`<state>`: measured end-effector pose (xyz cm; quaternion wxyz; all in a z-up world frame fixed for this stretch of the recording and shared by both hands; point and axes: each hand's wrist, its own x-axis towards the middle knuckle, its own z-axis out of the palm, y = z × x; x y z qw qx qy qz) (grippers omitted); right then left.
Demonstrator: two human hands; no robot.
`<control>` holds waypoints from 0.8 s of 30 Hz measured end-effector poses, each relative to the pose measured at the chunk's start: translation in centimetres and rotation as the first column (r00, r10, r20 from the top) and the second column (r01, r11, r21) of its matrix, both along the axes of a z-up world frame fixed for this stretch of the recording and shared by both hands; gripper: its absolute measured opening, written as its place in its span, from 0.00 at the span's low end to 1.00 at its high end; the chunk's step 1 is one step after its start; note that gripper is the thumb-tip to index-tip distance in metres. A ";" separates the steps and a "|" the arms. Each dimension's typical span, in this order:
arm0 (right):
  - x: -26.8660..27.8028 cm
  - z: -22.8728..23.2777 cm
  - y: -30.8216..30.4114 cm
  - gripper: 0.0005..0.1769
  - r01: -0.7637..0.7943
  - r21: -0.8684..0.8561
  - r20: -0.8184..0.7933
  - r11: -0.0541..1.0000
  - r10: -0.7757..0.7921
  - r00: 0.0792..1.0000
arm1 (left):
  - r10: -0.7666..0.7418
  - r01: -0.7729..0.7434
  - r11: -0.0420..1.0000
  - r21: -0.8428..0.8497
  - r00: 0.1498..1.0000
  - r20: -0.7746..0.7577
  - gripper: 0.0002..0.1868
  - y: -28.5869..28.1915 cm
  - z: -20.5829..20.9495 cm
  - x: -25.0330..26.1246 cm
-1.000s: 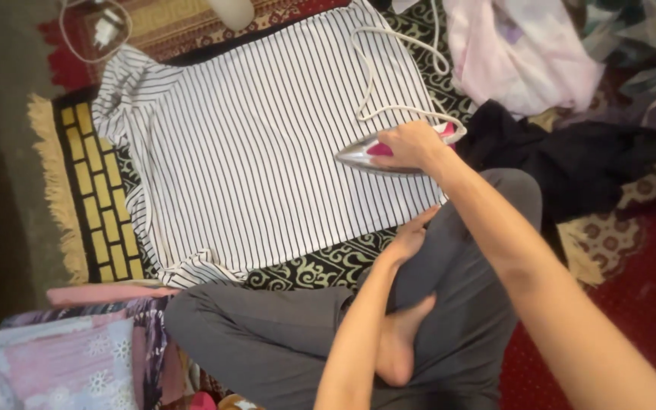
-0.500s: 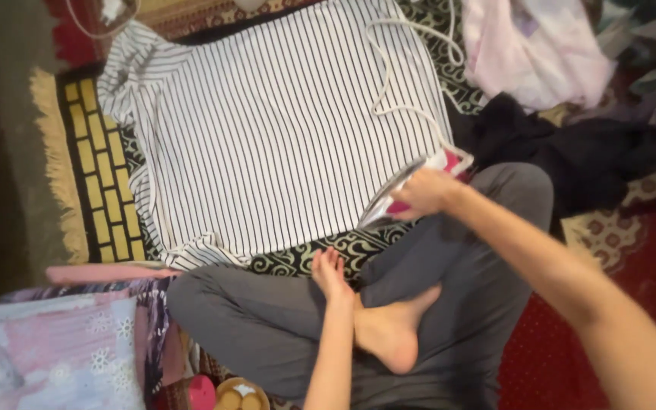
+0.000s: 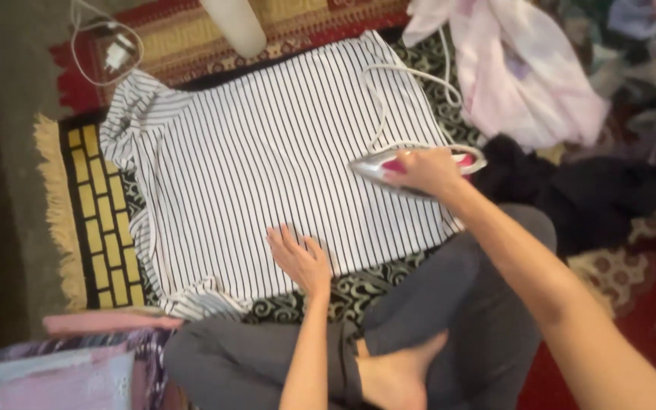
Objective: Ironing a striped shirt and then folding it on the floor.
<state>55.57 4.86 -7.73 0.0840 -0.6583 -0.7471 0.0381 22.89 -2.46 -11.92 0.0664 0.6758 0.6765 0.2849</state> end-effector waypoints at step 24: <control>-11.6 6.1 11.8 0.35 -0.277 -0.616 0.028 0.738 0.372 0.928 | 0.019 -0.082 0.946 -0.314 0.980 -0.199 0.38 1.9 -0.2 0.8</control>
